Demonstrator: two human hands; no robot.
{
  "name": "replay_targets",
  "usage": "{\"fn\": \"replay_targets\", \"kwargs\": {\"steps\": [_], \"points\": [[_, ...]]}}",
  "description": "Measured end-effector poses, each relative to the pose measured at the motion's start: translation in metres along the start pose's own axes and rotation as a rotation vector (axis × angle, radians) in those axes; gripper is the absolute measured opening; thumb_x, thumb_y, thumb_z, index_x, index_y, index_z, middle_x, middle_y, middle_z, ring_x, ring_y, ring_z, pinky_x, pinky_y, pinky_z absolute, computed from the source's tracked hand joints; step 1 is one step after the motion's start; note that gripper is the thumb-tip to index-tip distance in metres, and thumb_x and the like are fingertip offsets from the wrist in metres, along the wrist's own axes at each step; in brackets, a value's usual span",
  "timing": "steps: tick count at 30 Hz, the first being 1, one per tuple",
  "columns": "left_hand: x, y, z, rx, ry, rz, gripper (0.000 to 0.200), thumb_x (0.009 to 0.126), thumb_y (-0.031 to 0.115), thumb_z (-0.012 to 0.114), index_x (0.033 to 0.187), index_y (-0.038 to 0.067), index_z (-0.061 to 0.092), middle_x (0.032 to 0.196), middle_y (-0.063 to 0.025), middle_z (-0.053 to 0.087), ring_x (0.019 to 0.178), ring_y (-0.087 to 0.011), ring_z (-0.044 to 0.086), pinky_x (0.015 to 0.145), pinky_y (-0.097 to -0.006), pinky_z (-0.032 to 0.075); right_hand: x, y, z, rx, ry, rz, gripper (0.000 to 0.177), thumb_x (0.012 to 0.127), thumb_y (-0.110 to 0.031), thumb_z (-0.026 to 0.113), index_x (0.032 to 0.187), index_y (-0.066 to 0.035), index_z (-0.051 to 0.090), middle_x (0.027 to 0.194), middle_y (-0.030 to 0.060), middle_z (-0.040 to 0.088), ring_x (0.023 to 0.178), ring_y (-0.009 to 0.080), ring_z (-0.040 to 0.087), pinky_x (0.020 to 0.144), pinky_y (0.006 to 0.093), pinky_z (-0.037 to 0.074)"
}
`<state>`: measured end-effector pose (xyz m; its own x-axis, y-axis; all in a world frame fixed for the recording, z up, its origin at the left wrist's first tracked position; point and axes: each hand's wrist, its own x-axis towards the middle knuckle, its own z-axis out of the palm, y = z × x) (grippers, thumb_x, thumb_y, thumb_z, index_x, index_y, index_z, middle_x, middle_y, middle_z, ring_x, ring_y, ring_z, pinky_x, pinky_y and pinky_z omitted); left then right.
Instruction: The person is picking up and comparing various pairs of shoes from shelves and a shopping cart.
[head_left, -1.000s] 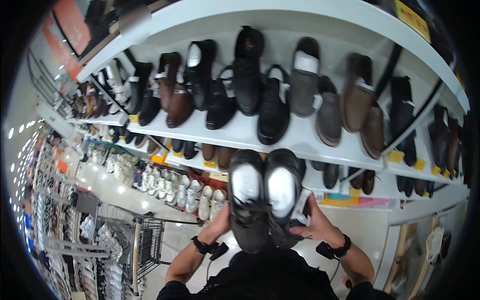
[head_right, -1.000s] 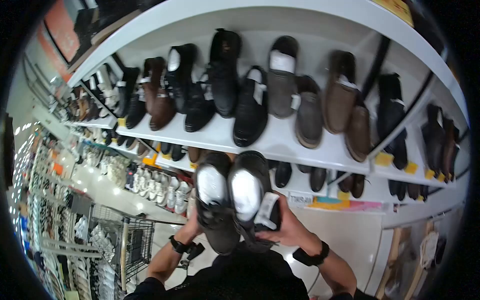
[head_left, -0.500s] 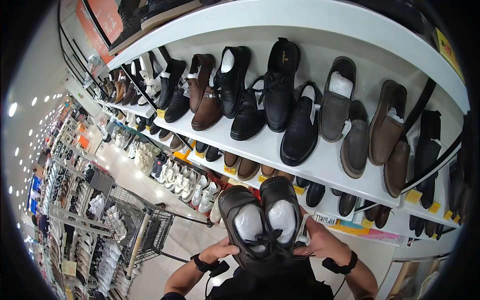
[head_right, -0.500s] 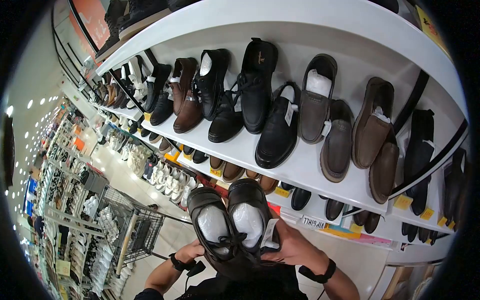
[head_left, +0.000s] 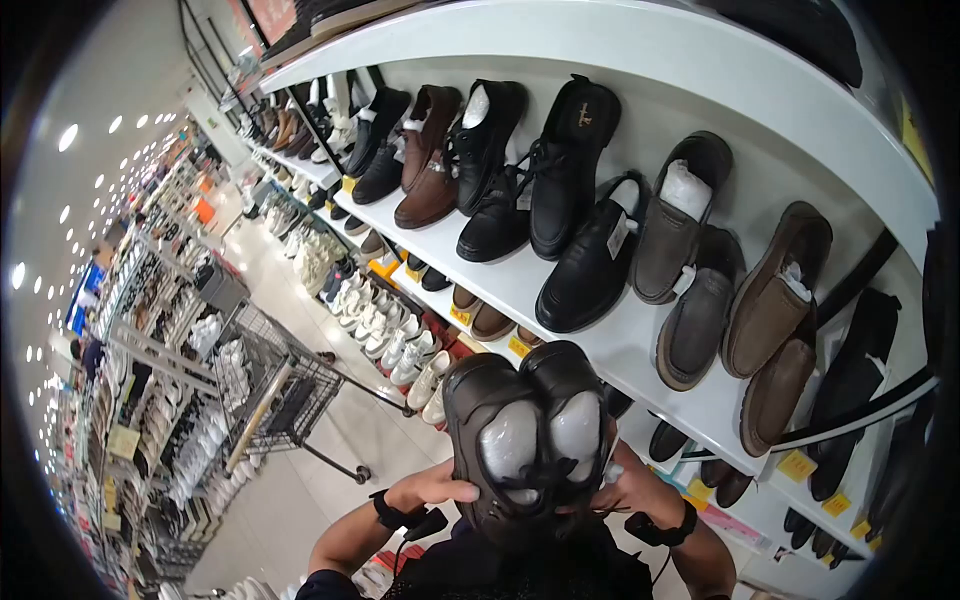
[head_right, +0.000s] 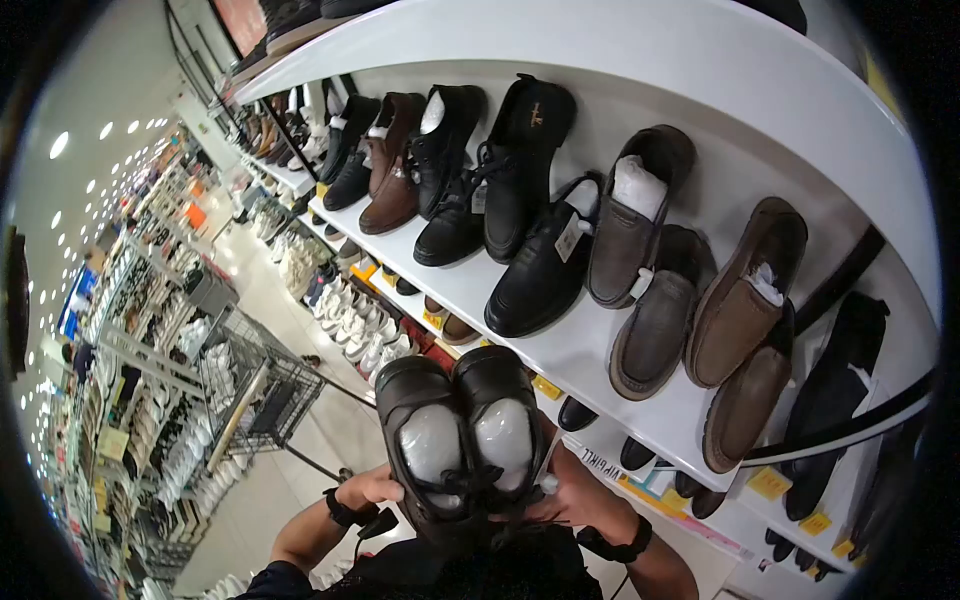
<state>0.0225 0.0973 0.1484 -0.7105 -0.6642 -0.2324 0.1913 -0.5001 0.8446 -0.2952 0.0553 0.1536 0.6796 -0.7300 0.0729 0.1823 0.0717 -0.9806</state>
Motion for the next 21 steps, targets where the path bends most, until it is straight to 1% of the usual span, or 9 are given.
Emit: {"fn": "replay_targets", "kwargs": {"steps": [3, 4, 7, 11, 12, 13, 15, 19, 21], "points": [[0.003, -0.018, 0.008, 0.001, 0.020, 0.106, 0.101, 0.092, 0.046, 0.069, 0.158, -0.002, 0.009, 0.159, -0.0182, 0.030, 0.146, -0.0294, 0.031, 0.121, -0.0422, 0.026, -0.001, -0.010, -0.004, 0.157, -0.010, 0.039, 0.120, 0.069, 0.003, 0.088, 0.159, -0.007, 0.010, 0.157, 0.0128, 0.029, 0.142, 0.0280, 0.038, 0.114, 0.0426, 0.041], [0.002, -0.026, 0.008, -0.012, 0.000, 0.099, 0.101, 0.093, 0.049, 0.066, 0.158, -0.003, 0.009, 0.159, -0.0184, 0.029, 0.146, -0.0293, 0.031, 0.121, -0.0417, 0.026, 0.001, -0.012, -0.004, 0.426, -0.013, 0.121, 0.126, 0.063, 0.005, 0.091, 0.159, -0.006, 0.009, 0.156, 0.0132, 0.031, 0.142, 0.0263, 0.037, 0.115, 0.0420, 0.040], [-0.006, -0.039, 0.014, -0.024, 0.131, 0.034, 0.100, 0.093, 0.050, 0.065, 0.157, -0.005, 0.010, 0.159, -0.0185, 0.030, 0.146, -0.0290, 0.031, 0.120, -0.0415, 0.026, 0.008, -0.006, -0.009, -0.002, -0.093, -0.024, 0.125, 0.066, 0.004, 0.090, 0.159, -0.006, 0.009, 0.156, 0.0135, 0.032, 0.141, 0.0253, 0.039, 0.116, 0.0417, 0.038], [-0.011, -0.025, 0.036, -0.020, 0.220, 0.183, 0.097, 0.091, 0.051, 0.065, 0.155, -0.006, 0.020, 0.153, -0.0195, 0.039, 0.141, -0.0300, 0.040, 0.118, -0.0416, 0.031, 0.015, -0.022, -0.004, 0.449, -0.111, 0.167, 0.126, 0.066, -0.002, 0.093, 0.160, -0.006, 0.009, 0.158, 0.0136, 0.030, 0.145, 0.0243, 0.033, 0.118, 0.0403, 0.034], [-0.013, -0.025, 0.038, -0.016, 0.271, 0.187, 0.098, 0.090, 0.054, 0.065, 0.154, -0.006, 0.023, 0.152, -0.0198, 0.042, 0.139, -0.0306, 0.044, 0.116, -0.0418, 0.034, 0.021, -0.034, -0.007, 0.097, -0.218, 0.127, 0.124, 0.072, -0.005, 0.078, 0.161, -0.011, -0.008, 0.167, 0.0139, 0.014, 0.150, 0.0283, 0.026, 0.118, 0.0438, 0.034], [-0.017, -0.026, 0.038, 0.019, 0.289, 0.202, 0.099, 0.089, 0.058, 0.063, 0.153, -0.007, 0.025, 0.153, -0.0205, 0.040, 0.139, -0.0307, 0.044, 0.117, -0.0419, 0.034, 0.029, -0.028, -0.002, 0.105, -0.245, 0.019, 0.123, 0.075, -0.011, 0.081, 0.161, -0.013, -0.008, 0.166, 0.0132, 0.013, 0.150, 0.0299, 0.025, 0.117, 0.0489, 0.036], [-0.022, -0.031, 0.037, 0.036, 0.377, 0.291, 0.100, 0.089, 0.061, 0.061, 0.153, -0.007, 0.027, 0.154, -0.0205, 0.039, 0.140, -0.0309, 0.043, 0.117, -0.0423, 0.034, 0.042, 0.003, 0.011, 0.343, -0.092, -0.023, 0.114, 0.076, -0.020, 0.090, 0.159, -0.005, 0.013, 0.158, 0.0149, 0.028, 0.147, 0.0272, 0.029, 0.120, 0.0421, 0.027], [-0.047, -0.044, 0.010, -0.075, 0.505, 0.319, 0.107, 0.085, 0.071, 0.060, 0.153, -0.005, 0.028, 0.153, -0.0190, 0.041, 0.138, -0.0308, 0.045, 0.116, -0.0454, 0.036, 0.068, 0.005, 0.026, -0.410, 0.037, -0.177, 0.101, 0.079, -0.036, 0.087, 0.151, 0.004, 0.029, 0.151, 0.0229, 0.037, 0.142, 0.0353, 0.038, 0.115, 0.0419, 0.038], [-0.054, -0.040, -0.005, -0.098, 0.539, 0.336, 0.107, 0.084, 0.071, 0.061, 0.153, -0.004, 0.029, 0.153, -0.0190, 0.042, 0.138, -0.0311, 0.046, 0.116, -0.0457, 0.037, 0.080, 0.008, 0.038, -0.406, 0.101, -0.219, 0.100, 0.078, -0.041, 0.086, 0.148, 0.007, 0.033, 0.149, 0.0266, 0.039, 0.140, 0.0387, 0.041, 0.114, 0.0422, 0.040]]}}
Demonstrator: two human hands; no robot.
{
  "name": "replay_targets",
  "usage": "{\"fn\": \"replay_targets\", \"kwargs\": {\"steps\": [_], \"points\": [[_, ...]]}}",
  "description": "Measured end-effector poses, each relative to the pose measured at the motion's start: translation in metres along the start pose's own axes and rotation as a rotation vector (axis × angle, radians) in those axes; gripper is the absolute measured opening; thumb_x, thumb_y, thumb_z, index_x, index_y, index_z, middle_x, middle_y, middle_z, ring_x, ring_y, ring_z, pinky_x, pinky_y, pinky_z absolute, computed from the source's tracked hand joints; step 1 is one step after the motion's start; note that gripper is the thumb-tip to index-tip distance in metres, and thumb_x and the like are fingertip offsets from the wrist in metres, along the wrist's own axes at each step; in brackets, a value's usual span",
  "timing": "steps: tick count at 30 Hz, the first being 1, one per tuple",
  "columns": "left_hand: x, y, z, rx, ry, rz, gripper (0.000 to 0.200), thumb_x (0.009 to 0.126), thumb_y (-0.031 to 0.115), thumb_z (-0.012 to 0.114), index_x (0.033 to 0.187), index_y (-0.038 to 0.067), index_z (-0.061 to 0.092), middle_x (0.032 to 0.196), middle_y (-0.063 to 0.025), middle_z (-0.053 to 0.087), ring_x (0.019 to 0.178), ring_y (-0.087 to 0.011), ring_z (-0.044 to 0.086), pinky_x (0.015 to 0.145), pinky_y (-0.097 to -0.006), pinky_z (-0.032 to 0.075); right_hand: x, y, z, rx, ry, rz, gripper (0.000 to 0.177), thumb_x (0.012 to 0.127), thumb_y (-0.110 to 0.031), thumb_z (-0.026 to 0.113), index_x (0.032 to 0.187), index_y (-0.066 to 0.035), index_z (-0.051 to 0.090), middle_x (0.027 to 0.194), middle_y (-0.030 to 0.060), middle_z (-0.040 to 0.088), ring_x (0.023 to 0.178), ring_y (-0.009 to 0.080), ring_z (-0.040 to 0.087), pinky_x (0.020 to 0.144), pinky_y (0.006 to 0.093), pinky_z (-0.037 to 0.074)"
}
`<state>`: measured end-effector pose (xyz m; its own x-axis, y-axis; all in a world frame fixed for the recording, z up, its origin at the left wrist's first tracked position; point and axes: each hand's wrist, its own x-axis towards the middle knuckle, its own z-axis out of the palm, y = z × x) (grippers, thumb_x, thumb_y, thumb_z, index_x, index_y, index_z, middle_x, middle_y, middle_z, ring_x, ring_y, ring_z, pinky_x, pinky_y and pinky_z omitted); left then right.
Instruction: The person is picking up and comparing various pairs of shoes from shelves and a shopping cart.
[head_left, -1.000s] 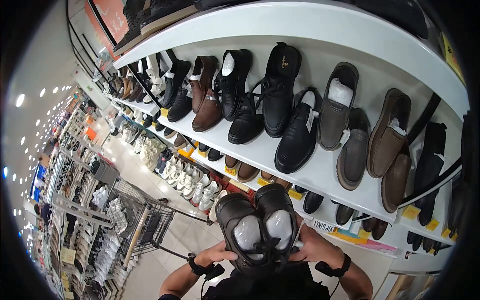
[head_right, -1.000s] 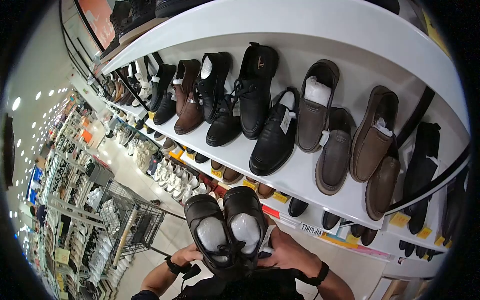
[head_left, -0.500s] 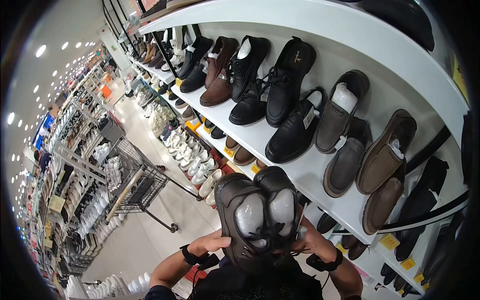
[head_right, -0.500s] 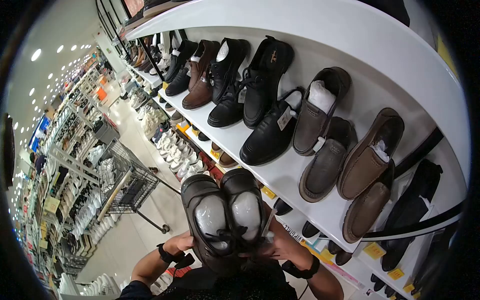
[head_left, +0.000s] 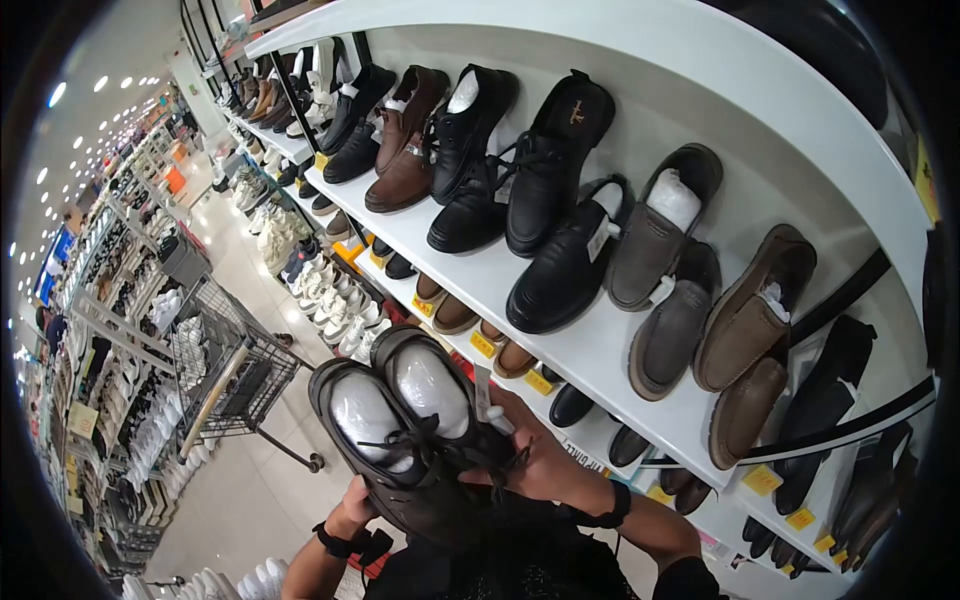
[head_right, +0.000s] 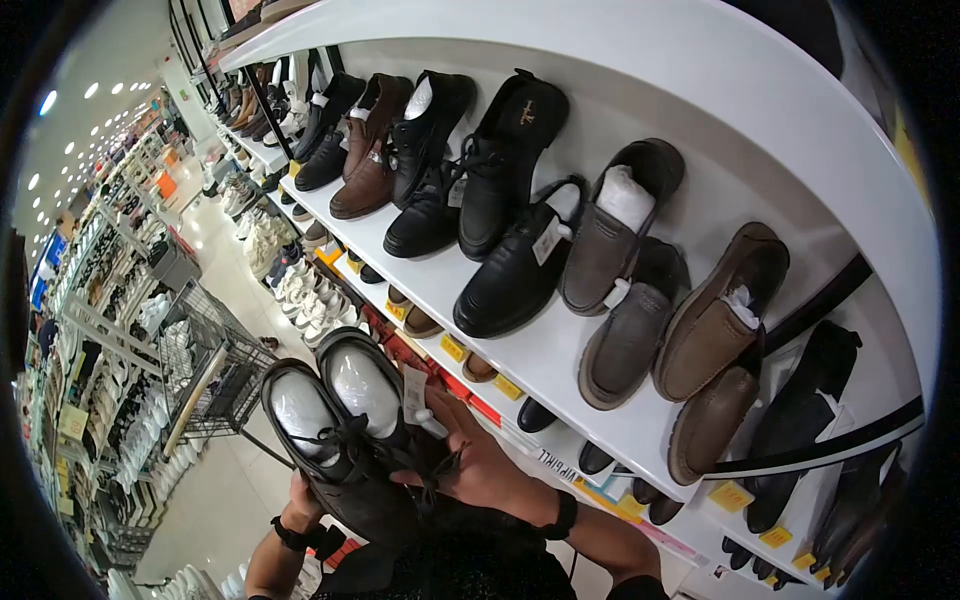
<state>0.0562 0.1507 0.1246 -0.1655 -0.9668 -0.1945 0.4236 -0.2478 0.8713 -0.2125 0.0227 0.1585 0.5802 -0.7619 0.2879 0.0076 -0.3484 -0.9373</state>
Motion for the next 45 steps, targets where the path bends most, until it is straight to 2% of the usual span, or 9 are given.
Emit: {"fn": "replay_targets", "kwargs": {"steps": [6, 8, 18, 31, 36, 39, 40, 44, 45], "points": [[0.010, 0.012, -0.087, -0.070, 0.044, 0.001, 0.106, 0.082, 0.068, 0.066, 0.152, -0.003, 0.032, 0.150, -0.0190, 0.046, 0.135, -0.0319, 0.049, 0.114, -0.0461, 0.039, 0.058, -0.005, 0.041, -0.454, -0.219, 0.114, 0.113, 0.077, -0.058, 0.081, 0.149, 0.010, 0.026, 0.150, 0.0302, 0.035, 0.143, 0.0412, 0.035, 0.117, 0.0449, 0.034], [0.011, 0.020, -0.131, 0.038, -0.065, 0.039, 0.098, 0.088, 0.072, 0.053, 0.153, 0.001, 0.034, 0.150, -0.0185, 0.046, 0.135, -0.0330, 0.049, 0.113, -0.0501, 0.040, 0.080, 0.005, 0.072, -0.458, -0.241, 0.133, 0.121, 0.076, -0.064, 0.078, 0.149, 0.014, 0.021, 0.152, 0.0323, 0.032, 0.145, 0.0428, 0.030, 0.120, 0.0446, 0.029], [-0.013, 0.091, -0.304, -0.104, -0.015, -0.093, 0.118, 0.073, 0.071, 0.075, 0.154, -0.001, 0.029, 0.151, -0.0173, 0.045, 0.136, -0.0319, 0.048, 0.112, -0.0485, 0.041, 0.210, 0.016, 0.216, -0.370, -0.348, 0.241, 0.130, 0.074, -0.070, 0.075, 0.149, 0.019, 0.016, 0.155, 0.0356, 0.022, 0.147, 0.0443, 0.026, 0.121, 0.0454, 0.026], [-0.039, 0.159, -0.363, -0.127, 0.201, 0.308, 0.107, 0.079, 0.074, 0.062, 0.150, -0.002, 0.037, 0.149, -0.0173, 0.047, 0.133, -0.0318, 0.049, 0.115, -0.0479, 0.038, 0.325, 0.004, 0.295, -0.345, -0.481, 0.017, 0.111, 0.072, -0.057, 0.084, 0.144, 0.012, 0.038, 0.152, 0.0205, 0.035, 0.126, 0.0349, 0.056, 0.103, 0.0381, 0.048], [-0.080, 0.154, -0.408, -0.266, 0.218, 0.686, 0.112, 0.085, 0.086, 0.029, 0.153, -0.003, 0.032, 0.153, -0.0195, 0.042, 0.137, -0.0344, 0.042, 0.116, -0.0495, 0.033, 0.361, 0.018, 0.344, -0.183, -0.572, -0.249, 0.100, 0.081, -0.051, 0.079, 0.148, 0.008, 0.034, 0.147, 0.0218, 0.041, 0.122, 0.0380, 0.057, 0.102, 0.0387, 0.048], [-0.101, 0.153, -0.442, -0.270, 0.312, 0.718, 0.107, 0.087, 0.084, 0.029, 0.153, 0.000, 0.032, 0.154, -0.0197, 0.038, 0.137, -0.0336, 0.043, 0.116, -0.0481, 0.033, 0.385, 0.020, 0.381, -0.088, -0.682, -0.276, 0.098, 0.083, -0.051, 0.077, 0.150, 0.005, 0.034, 0.149, 0.0223, 0.039, 0.125, 0.0393, 0.055, 0.104, 0.0389, 0.047], [-0.071, 0.115, -0.384, -0.280, 0.309, 0.707, 0.107, 0.087, 0.084, 0.029, 0.153, 0.000, 0.032, 0.154, -0.0197, 0.039, 0.136, -0.0337, 0.043, 0.116, -0.0481, 0.033, 0.391, 0.020, 0.394, -0.042, -0.739, -0.264, 0.096, 0.084, -0.051, 0.076, 0.151, 0.004, 0.034, 0.151, 0.0226, 0.037, 0.126, 0.0399, 0.055, 0.105, 0.0396, 0.047], [-0.161, 0.183, -0.545, -0.339, 0.269, 0.703, 0.107, 0.086, 0.083, 0.030, 0.153, 0.000, 0.032, 0.154, -0.0200, 0.039, 0.136, -0.0340, 0.043, 0.116, -0.0484, 0.034, 0.418, 0.024, 0.450, 0.105, -0.820, -0.374, 0.095, 0.089, -0.060, 0.065, 0.152, 0.002, 0.031, 0.151, 0.0234, 0.037, 0.127, 0.0407, 0.053, 0.104, 0.0429, 0.047], [-0.135, 0.163, -0.514, -0.348, 0.255, 0.696, 0.107, 0.086, 0.083, 0.031, 0.153, 0.000, 0.032, 0.154, -0.0201, 0.039, 0.136, -0.0341, 0.043, 0.116, -0.0485, 0.034, 0.424, 0.015, 0.458, 0.125, -0.824, -0.336, 0.082, 0.095, -0.054, 0.061, 0.151, -0.001, 0.035, 0.150, 0.0210, 0.041, 0.127, 0.0391, 0.053, 0.104, 0.0414, 0.046]]}}
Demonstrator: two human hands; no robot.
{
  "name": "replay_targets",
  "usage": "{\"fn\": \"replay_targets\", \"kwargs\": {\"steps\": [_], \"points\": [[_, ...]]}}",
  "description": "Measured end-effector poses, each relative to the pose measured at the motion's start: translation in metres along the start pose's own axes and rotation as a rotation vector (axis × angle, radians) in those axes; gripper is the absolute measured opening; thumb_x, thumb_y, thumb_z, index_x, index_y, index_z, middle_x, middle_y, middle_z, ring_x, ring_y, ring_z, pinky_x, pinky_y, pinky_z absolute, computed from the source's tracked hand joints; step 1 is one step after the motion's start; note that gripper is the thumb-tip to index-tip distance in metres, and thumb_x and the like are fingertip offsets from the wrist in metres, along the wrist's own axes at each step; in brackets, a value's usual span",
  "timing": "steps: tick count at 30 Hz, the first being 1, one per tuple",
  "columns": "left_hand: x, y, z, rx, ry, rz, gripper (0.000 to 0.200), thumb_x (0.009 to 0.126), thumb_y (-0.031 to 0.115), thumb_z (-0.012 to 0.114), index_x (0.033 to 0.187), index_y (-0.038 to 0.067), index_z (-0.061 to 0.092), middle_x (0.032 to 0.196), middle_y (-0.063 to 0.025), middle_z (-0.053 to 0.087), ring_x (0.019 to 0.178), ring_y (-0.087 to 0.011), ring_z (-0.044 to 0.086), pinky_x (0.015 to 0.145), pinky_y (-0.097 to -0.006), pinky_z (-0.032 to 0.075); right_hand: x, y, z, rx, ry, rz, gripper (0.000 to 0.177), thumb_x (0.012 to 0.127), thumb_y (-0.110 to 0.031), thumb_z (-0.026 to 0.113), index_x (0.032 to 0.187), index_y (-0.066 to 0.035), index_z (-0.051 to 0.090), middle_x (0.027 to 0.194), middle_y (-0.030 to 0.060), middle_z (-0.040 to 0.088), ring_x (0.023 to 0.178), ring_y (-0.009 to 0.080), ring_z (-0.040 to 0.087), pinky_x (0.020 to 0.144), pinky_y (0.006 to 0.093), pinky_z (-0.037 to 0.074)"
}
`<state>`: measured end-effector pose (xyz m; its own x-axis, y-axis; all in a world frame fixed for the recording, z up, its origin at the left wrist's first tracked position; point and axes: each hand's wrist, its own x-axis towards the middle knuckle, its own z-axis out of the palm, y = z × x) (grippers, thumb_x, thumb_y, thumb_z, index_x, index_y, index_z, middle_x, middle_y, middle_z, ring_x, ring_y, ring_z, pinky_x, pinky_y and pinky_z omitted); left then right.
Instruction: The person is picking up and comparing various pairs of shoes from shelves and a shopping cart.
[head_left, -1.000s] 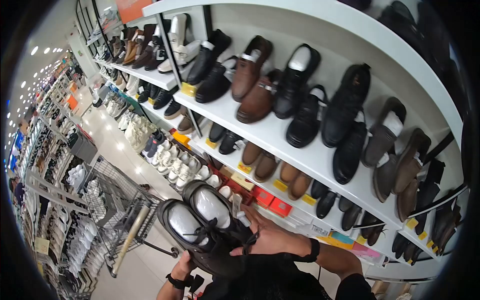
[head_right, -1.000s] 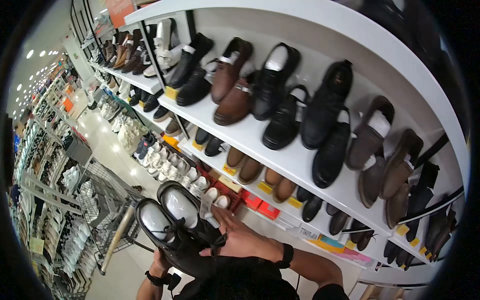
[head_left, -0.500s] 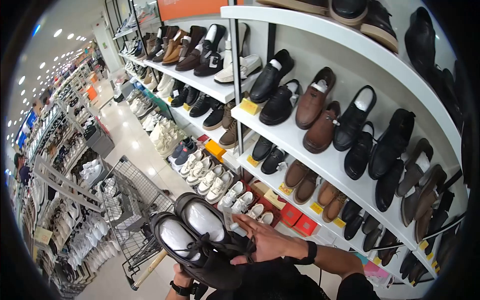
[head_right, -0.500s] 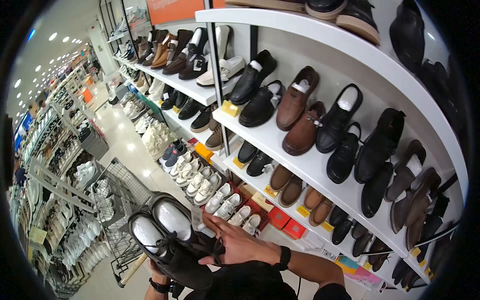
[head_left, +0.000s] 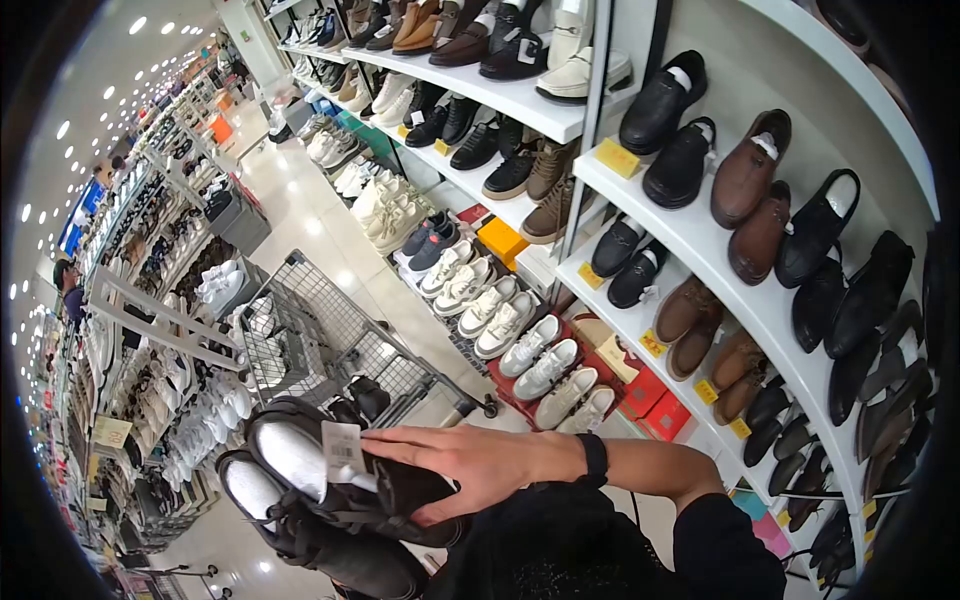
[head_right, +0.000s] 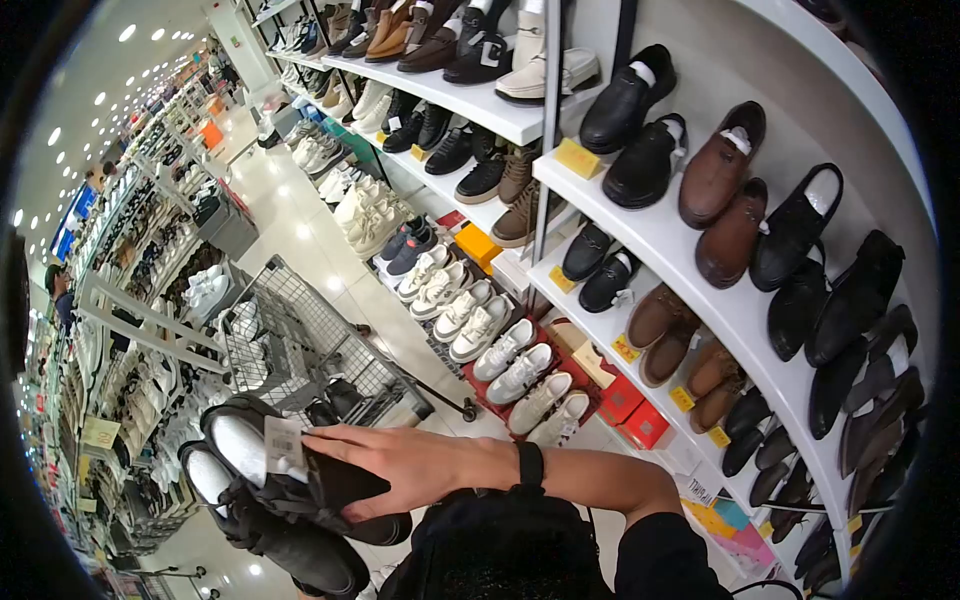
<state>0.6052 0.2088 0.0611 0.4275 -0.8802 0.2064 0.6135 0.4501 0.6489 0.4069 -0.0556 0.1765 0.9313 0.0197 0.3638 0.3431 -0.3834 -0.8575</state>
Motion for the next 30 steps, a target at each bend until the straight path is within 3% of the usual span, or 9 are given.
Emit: {"fn": "replay_targets", "kwargs": {"steps": [1, 4, 7, 9, 10, 17, 21, 25, 30], "points": [[-0.002, 0.048, -0.037, -0.010, -0.007, -0.019, 0.106, 0.086, 0.083, 0.031, 0.153, 0.000, 0.032, 0.154, -0.0201, 0.039, 0.136, -0.0342, 0.043, 0.116, -0.0486, 0.034, 0.014, 0.005, 0.010, 0.006, 0.013, 0.003, 0.082, 0.095, -0.054, 0.061, 0.151, -0.001, 0.035, 0.150, 0.0210, 0.041, 0.127, 0.0391, 0.053, 0.104, 0.0414, 0.046], [-0.016, 0.056, -0.073, -0.086, -0.045, -0.032, 0.106, 0.086, 0.083, 0.032, 0.153, 0.000, 0.032, 0.153, -0.0203, 0.040, 0.136, -0.0344, 0.044, 0.115, -0.0488, 0.034, 0.047, 0.039, 0.032, 0.248, 0.071, 0.202, 0.055, 0.103, -0.042, 0.054, 0.139, -0.001, 0.049, 0.131, 0.0193, 0.061, 0.117, 0.0351, 0.062, 0.097, 0.0394, 0.049], [-0.038, 0.048, -0.089, -0.150, -0.057, -0.051, 0.106, 0.086, 0.083, 0.033, 0.153, 0.000, 0.032, 0.153, -0.0205, 0.040, 0.136, -0.0346, 0.044, 0.115, -0.0490, 0.035, 0.047, 0.103, 0.065, -0.093, -0.022, 0.500, 0.050, 0.101, -0.043, 0.056, 0.130, -0.003, 0.058, 0.119, 0.0179, 0.068, 0.111, 0.0340, 0.066, 0.094, 0.0420, 0.051], [-0.019, 0.119, -0.158, -0.187, -0.073, -0.068, 0.106, 0.086, 0.082, 0.033, 0.153, 0.000, 0.032, 0.153, -0.0206, 0.040, 0.136, -0.0348, 0.044, 0.115, -0.0491, 0.035, 0.032, 0.147, 0.089, -0.208, -0.222, 0.607, 0.058, 0.096, -0.050, 0.058, 0.129, -0.003, 0.061, 0.118, 0.0191, 0.068, 0.109, 0.0370, 0.065, 0.094, 0.0453, 0.050], [-0.053, 0.075, -0.137, -0.209, -0.087, -0.075, 0.106, 0.086, 0.082, 0.034, 0.153, 0.000, 0.032, 0.153, -0.0207, 0.040, 0.136, -0.0349, 0.044, 0.115, -0.0492, 0.035, 0.028, 0.151, 0.092, -0.252, -0.331, 0.659, 0.060, 0.095, -0.052, 0.059, 0.130, -0.003, 0.061, 0.116, 0.0192, 0.068, 0.107, 0.0375, 0.065, 0.093, 0.0458, 0.050], [0.018, 0.110, -0.189, -0.330, -0.135, -0.113, 0.106, 0.086, 0.082, 0.036, 0.153, 0.000, 0.032, 0.152, -0.0212, 0.041, 0.135, -0.0354, 0.045, 0.115, -0.0497, 0.036, 0.031, 0.137, 0.111, -0.461, -0.493, 0.701, 0.068, 0.090, -0.068, 0.055, 0.110, -0.005, 0.071, 0.093, 0.0175, 0.072, 0.095, 0.0342, 0.068, 0.080, 0.0426, 0.049], [0.024, 0.126, -0.199, -0.374, -0.113, -0.085, 0.106, 0.085, 0.081, 0.037, 0.153, 0.000, 0.032, 0.152, -0.0214, 0.042, 0.135, -0.0357, 0.046, 0.115, -0.0499, 0.036, 0.016, 0.146, 0.127, -0.547, -0.329, 0.551, 0.063, 0.088, -0.071, 0.056, 0.093, -0.010, 0.072, 0.076, 0.0113, 0.068, 0.081, 0.0324, 0.067, 0.072, 0.0419, 0.045], [-0.074, 0.086, -0.139, -0.402, 0.045, -0.037, 0.106, 0.085, 0.081, 0.038, 0.153, 0.000, 0.032, 0.151, -0.0217, 0.042, 0.135, -0.0360, 0.046, 0.115, -0.0502, 0.037, 0.007, 0.154, 0.134, -0.673, -0.218, 0.498, 0.057, 0.086, -0.069, 0.060, 0.083, -0.013, 0.071, 0.070, 0.0093, 0.065, 0.073, 0.0304, 0.066, 0.066, 0.0401, 0.042], [-0.017, 0.125, -0.135, -0.417, 0.248, 0.075, 0.105, 0.085, 0.080, 0.040, 0.153, 0.000, 0.032, 0.151, -0.0220, 0.043, 0.134, -0.0364, 0.047, 0.114, -0.0505, 0.037, 0.040, 0.139, 0.112, -0.556, -0.297, 0.605, 0.057, 0.086, -0.067, 0.062, 0.076, -0.012, 0.070, 0.072, 0.0087, 0.066, 0.072, 0.0299, 0.065, 0.066, 0.0417, 0.041]]}}
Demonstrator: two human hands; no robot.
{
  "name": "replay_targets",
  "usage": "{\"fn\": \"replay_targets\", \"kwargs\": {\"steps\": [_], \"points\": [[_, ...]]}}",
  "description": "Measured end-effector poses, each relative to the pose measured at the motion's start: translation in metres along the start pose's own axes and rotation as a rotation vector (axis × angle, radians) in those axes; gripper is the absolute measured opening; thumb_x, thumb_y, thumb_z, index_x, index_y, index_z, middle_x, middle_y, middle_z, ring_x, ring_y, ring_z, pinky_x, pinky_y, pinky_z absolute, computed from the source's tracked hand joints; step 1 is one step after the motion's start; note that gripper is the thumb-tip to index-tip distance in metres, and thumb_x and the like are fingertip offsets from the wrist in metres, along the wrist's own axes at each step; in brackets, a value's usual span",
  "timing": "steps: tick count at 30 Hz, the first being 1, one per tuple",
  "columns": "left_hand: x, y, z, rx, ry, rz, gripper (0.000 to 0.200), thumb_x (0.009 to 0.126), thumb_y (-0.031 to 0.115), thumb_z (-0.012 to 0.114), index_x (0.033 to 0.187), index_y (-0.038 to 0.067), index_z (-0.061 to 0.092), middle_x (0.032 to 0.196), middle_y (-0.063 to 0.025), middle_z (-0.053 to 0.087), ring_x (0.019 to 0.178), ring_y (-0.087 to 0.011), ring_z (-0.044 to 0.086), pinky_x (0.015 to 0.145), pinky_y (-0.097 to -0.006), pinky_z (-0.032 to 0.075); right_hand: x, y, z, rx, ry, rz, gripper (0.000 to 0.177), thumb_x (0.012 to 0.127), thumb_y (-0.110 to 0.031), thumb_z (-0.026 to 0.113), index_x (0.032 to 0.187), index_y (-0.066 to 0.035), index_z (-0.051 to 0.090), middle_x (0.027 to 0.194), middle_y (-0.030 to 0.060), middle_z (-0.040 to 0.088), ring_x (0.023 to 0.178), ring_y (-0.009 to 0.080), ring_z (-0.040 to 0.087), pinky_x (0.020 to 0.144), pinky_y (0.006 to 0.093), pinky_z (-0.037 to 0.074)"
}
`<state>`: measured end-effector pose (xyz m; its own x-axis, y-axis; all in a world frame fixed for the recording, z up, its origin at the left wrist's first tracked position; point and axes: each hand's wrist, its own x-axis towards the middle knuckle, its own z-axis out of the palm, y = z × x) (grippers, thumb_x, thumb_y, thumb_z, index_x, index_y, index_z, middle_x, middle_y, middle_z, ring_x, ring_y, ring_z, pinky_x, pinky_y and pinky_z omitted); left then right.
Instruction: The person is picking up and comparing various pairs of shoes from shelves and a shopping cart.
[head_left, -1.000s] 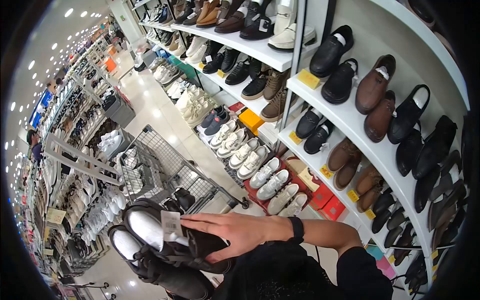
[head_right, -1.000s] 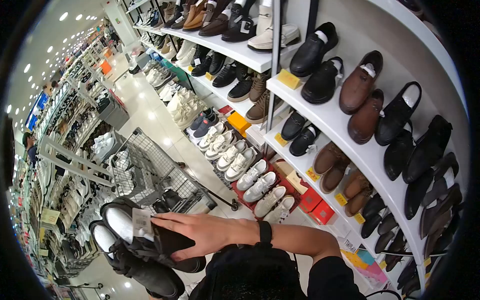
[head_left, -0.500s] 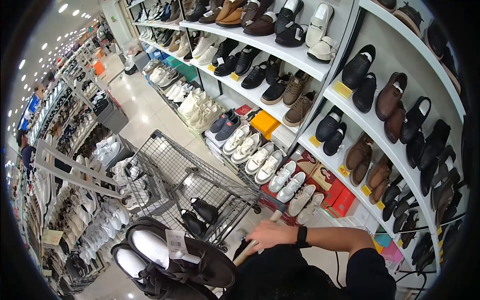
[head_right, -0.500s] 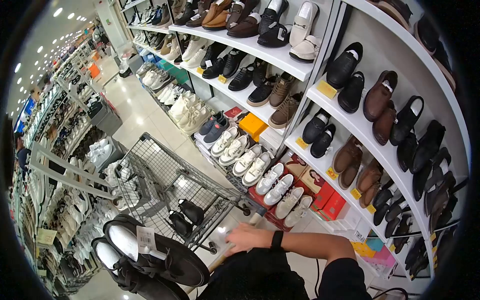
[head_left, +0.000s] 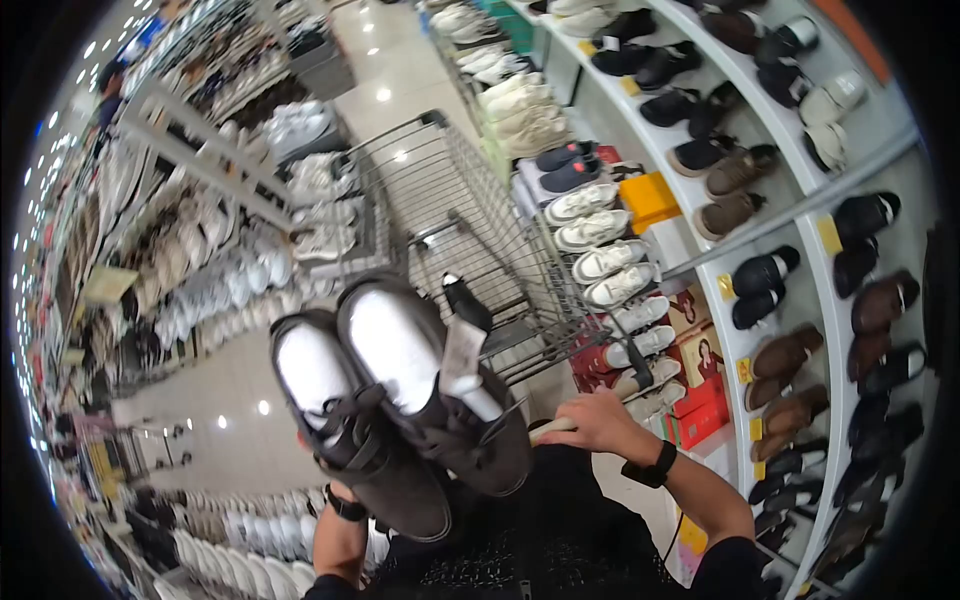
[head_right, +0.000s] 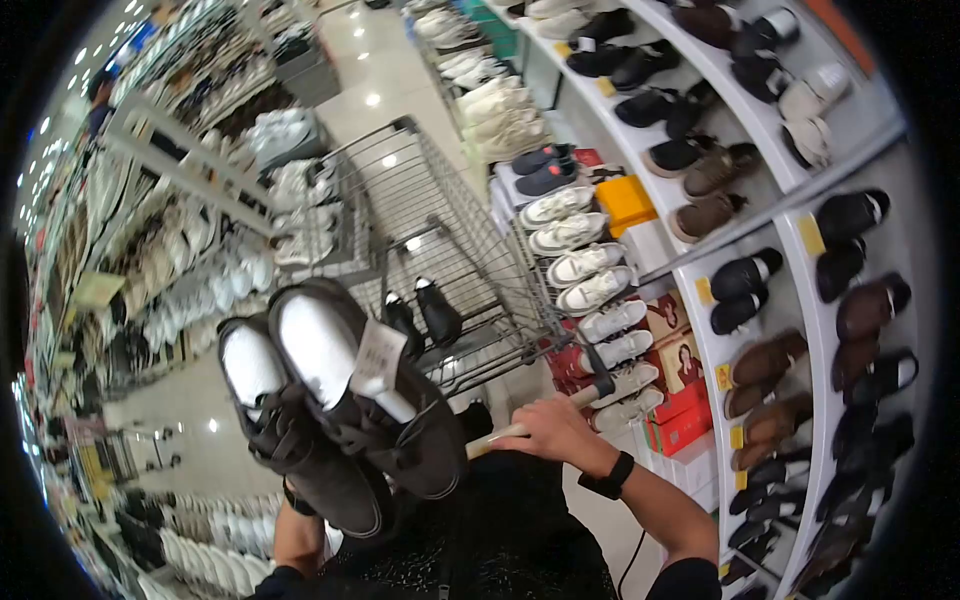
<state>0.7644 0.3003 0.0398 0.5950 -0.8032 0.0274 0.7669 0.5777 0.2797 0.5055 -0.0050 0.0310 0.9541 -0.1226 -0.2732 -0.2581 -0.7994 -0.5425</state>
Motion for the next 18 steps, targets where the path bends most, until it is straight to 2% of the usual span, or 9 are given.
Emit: {"fn": "replay_targets", "kwargs": {"steps": [2, 6, 8, 11, 12, 14, 17, 18], "points": [[0.027, -0.006, 0.006, -0.014, 0.019, 0.047, 0.105, 0.085, 0.080, 0.041, 0.153, 0.000, 0.032, 0.151, -0.0221, 0.043, 0.134, -0.0365, 0.047, 0.114, -0.0507, 0.038, 0.004, 0.004, -0.004, -0.026, -0.045, 0.054, 0.055, 0.084, -0.067, 0.063, 0.080, -0.013, 0.072, 0.073, 0.0084, 0.067, 0.073, 0.0297, 0.065, 0.065, 0.0406, 0.042], [0.025, -0.007, 0.000, -0.066, 0.009, 0.073, 0.105, 0.085, 0.080, 0.042, 0.153, 0.000, 0.031, 0.150, -0.0224, 0.043, 0.134, -0.0369, 0.047, 0.114, -0.0510, 0.038, 0.018, 0.003, -0.008, -0.029, -0.051, 0.073, 0.050, 0.084, -0.063, 0.066, 0.083, -0.013, 0.072, 0.076, 0.0083, 0.068, 0.075, 0.0296, 0.065, 0.066, 0.0415, 0.043], [0.026, -0.009, -0.002, -0.094, -0.001, 0.079, 0.105, 0.084, 0.080, 0.042, 0.153, 0.000, 0.031, 0.150, -0.0225, 0.044, 0.134, -0.0370, 0.048, 0.114, -0.0511, 0.038, 0.024, 0.005, -0.009, -0.033, 0.034, 0.048, 0.046, 0.084, -0.058, 0.068, 0.083, -0.013, 0.071, 0.078, 0.0075, 0.068, 0.076, 0.0291, 0.066, 0.068, 0.0412, 0.044], [0.014, -0.013, -0.007, -0.138, -0.019, 0.086, 0.105, 0.084, 0.079, 0.043, 0.153, 0.000, 0.031, 0.150, -0.0227, 0.044, 0.134, -0.0372, 0.048, 0.114, -0.0513, 0.039, 0.037, 0.003, -0.016, -0.049, 0.048, 0.072, 0.039, 0.083, -0.052, 0.071, 0.083, -0.012, 0.069, 0.080, 0.0067, 0.068, 0.076, 0.0280, 0.066, 0.069, 0.0400, 0.044], [0.016, -0.017, -0.001, -0.275, 0.003, 0.058, 0.103, 0.084, 0.078, 0.048, 0.152, 0.002, 0.032, 0.149, -0.0214, 0.045, 0.133, -0.0360, 0.049, 0.113, -0.0514, 0.039, 0.043, 0.006, -0.014, -0.052, 0.047, 0.069, 0.039, 0.083, -0.052, 0.071, 0.083, -0.012, 0.069, 0.080, 0.0067, 0.068, 0.076, 0.0280, 0.066, 0.069, 0.0400, 0.044], [0.027, -0.022, 0.009, -0.322, 0.004, 0.032, 0.104, 0.084, 0.079, 0.048, 0.153, 0.002, 0.032, 0.149, -0.0210, 0.045, 0.133, -0.0359, 0.049, 0.113, -0.0514, 0.039, 0.054, 0.019, -0.006, -0.042, 0.159, -0.004, 0.050, 0.085, -0.061, 0.067, 0.075, -0.012, 0.068, 0.071, 0.0061, 0.065, 0.071, 0.0283, 0.063, 0.068, 0.0414, 0.043], [0.045, -0.022, 0.015, -0.419, 0.046, 0.006, 0.101, 0.086, 0.078, 0.048, 0.153, 0.003, 0.033, 0.150, -0.0202, 0.045, 0.133, -0.0356, 0.050, 0.113, -0.0516, 0.039, 0.072, 0.023, -0.012, -0.059, 0.276, -0.080, 0.047, 0.084, -0.058, 0.069, 0.074, -0.012, 0.067, 0.072, 0.0057, 0.066, 0.071, 0.0279, 0.063, 0.070, 0.0409, 0.044], [0.054, -0.021, 0.013, -0.310, -0.046, -0.003, 0.096, 0.088, 0.077, 0.042, 0.152, 0.006, 0.036, 0.151, -0.0185, 0.045, 0.134, -0.0347, 0.047, 0.114, -0.0517, 0.036, 0.079, 0.024, -0.014, -0.033, 0.300, -0.092, 0.048, 0.086, -0.058, 0.067, 0.074, -0.012, 0.067, 0.072, 0.0058, 0.066, 0.071, 0.0281, 0.063, 0.069, 0.0419, 0.045]]}}
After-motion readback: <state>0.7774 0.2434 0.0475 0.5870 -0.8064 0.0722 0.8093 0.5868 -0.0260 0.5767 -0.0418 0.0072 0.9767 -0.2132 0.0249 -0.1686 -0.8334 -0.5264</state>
